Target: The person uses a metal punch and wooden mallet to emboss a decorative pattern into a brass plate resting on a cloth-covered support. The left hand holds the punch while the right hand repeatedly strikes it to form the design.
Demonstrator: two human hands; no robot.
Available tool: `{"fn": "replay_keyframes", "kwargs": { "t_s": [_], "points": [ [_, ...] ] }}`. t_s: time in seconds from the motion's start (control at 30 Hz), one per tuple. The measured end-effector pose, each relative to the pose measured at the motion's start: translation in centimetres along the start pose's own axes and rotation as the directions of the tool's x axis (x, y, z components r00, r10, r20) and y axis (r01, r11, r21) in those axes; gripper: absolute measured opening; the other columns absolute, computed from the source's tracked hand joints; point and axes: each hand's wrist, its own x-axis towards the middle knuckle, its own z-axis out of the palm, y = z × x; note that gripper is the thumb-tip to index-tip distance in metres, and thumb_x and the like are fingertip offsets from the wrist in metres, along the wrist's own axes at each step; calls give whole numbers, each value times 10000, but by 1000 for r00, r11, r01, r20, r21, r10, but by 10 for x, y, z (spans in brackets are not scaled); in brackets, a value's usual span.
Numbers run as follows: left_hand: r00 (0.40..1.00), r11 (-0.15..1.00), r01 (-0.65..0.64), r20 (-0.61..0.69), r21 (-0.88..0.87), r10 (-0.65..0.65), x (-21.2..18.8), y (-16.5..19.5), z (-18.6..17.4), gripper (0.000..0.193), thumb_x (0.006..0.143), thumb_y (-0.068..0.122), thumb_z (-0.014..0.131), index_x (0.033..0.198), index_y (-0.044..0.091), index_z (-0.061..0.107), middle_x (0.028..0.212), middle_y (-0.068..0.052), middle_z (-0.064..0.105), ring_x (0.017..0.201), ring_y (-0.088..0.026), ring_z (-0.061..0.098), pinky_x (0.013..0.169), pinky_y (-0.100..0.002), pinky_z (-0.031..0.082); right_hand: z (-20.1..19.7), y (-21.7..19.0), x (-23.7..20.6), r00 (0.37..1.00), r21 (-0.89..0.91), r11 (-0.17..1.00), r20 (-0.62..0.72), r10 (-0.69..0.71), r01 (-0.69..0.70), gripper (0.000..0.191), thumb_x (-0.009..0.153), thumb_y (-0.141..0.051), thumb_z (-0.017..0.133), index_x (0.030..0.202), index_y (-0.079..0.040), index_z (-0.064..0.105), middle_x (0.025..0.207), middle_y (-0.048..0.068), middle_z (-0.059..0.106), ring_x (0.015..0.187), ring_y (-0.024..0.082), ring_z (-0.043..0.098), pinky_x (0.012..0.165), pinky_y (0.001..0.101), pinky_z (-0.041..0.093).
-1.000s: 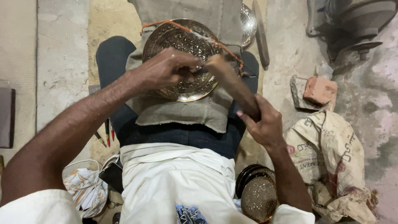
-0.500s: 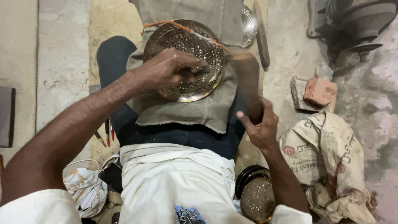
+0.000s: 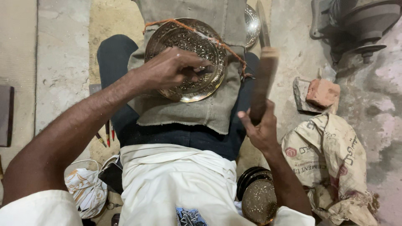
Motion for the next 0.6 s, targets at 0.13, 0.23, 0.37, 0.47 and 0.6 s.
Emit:
{"fn": "replay_keyframes", "kwargs": {
  "t_s": [0.13,0.23,0.37,0.47,0.6],
  "points": [
    [1000,1000,16,9,17,-17,1,-1,0,349,953,41,673,1289,129,704,1044,-96,782,814,-170,744,702,-342,647,-1,-3,0,995,-221,975,91,36,-15,540,966,-345,717,1316,-9,482,874,136,711,627,217,728,544,315,652],
    [999,999,-30,-15,11,30,0,-1,1,342,952,51,676,1285,126,707,1050,-101,787,826,-176,751,718,-345,648,-1,-6,0,999,-123,992,35,31,-27,575,988,-363,697,1326,23,437,862,150,710,623,217,722,552,302,647],
    [999,1000,15,-34,18,-14,-1,-2,1,334,961,67,695,1294,106,698,1039,-121,781,828,-194,758,715,-355,653,-5,-4,1,997,-156,985,22,-74,77,557,1015,-376,705,1350,5,476,915,179,739,697,230,748,640,341,658],
    [997,999,-32,-64,-8,32,-1,0,1,345,947,20,688,1285,91,700,1055,-133,779,851,-199,767,720,-347,657,-7,-1,2,994,-125,989,56,92,-85,612,975,-360,696,1377,30,448,948,183,737,579,240,710,540,370,640],
    [999,999,-15,-34,-32,14,1,3,-2,446,902,-128,591,1279,82,702,1067,-133,778,854,-189,770,715,-312,672,-6,0,1,986,-234,958,16,-165,165,541,994,-353,712,1340,28,548,926,180,739,715,237,745,646,385,659]
  ]
}}
